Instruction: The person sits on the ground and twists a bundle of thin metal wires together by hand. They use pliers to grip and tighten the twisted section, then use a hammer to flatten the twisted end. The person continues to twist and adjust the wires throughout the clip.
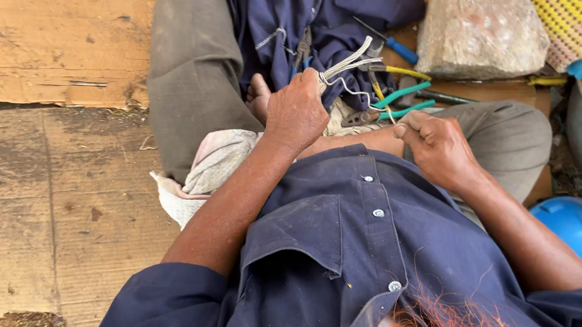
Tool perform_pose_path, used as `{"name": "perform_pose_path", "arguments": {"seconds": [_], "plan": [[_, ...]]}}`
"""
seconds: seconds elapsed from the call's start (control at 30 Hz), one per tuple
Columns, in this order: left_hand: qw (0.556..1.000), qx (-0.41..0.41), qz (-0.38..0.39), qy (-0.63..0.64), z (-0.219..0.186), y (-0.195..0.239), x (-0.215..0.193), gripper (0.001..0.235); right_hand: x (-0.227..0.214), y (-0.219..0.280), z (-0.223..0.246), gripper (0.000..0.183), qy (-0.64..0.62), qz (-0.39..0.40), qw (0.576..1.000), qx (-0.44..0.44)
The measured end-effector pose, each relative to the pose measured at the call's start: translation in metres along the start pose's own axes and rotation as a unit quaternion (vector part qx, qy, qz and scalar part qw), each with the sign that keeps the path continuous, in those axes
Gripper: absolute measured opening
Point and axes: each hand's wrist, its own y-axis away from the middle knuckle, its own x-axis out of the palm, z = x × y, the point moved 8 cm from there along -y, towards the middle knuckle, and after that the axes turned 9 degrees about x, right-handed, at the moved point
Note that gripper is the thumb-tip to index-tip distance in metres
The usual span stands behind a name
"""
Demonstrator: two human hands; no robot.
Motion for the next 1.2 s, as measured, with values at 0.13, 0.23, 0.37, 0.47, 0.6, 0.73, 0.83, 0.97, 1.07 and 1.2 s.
{"name": "perform_pose_path", "arguments": {"seconds": [0.13,0.23,0.37,0.47,0.6,0.73,0.83,0.97,1.07,1.2], "plan": [[0.994,0.073,0.073,-0.018,-0.018,0.010,0.015,0.014,-0.062,-0.006,0.071,0.023,0.186,0.011,0.982,0.020],[0.986,0.125,0.111,-0.018,-0.038,0.020,0.010,0.020,-0.087,-0.040,0.100,0.022,0.331,0.053,0.940,-0.057],[0.980,0.151,0.129,-0.014,-0.052,0.021,-0.021,0.017,-0.094,-0.118,0.086,0.028,0.319,0.093,0.942,-0.058],[0.979,0.159,0.126,0.031,-0.067,0.030,-0.047,0.020,-0.066,-0.158,0.040,0.024,0.191,0.159,0.967,0.065],[0.985,0.156,0.001,0.076,-0.067,0.021,-0.089,0.011,0.004,-0.138,-0.016,0.022,-0.101,0.233,0.961,0.106],[0.996,0.090,-0.004,-0.003,-0.032,0.005,-0.094,0.015,0.063,-0.075,-0.071,0.034,-0.167,0.211,0.947,0.176],[0.993,0.098,0.061,-0.031,-0.014,0.001,-0.072,0.012,0.046,-0.032,-0.080,0.033,-0.182,0.137,0.957,0.178],[0.988,0.112,0.102,-0.040,-0.005,0.005,-0.037,0.010,-0.018,0.001,-0.010,0.024,0.008,0.068,0.996,0.059],[0.961,0.119,0.191,-0.162,0.002,0.021,-0.010,0.015,-0.073,0.013,0.053,0.018,0.070,0.038,0.996,0.040],[0.977,0.050,0.199,-0.051,0.020,0.037,-0.023,0.019,-0.164,0.012,0.094,0.019,-0.066,-0.129,0.987,-0.063]]}}
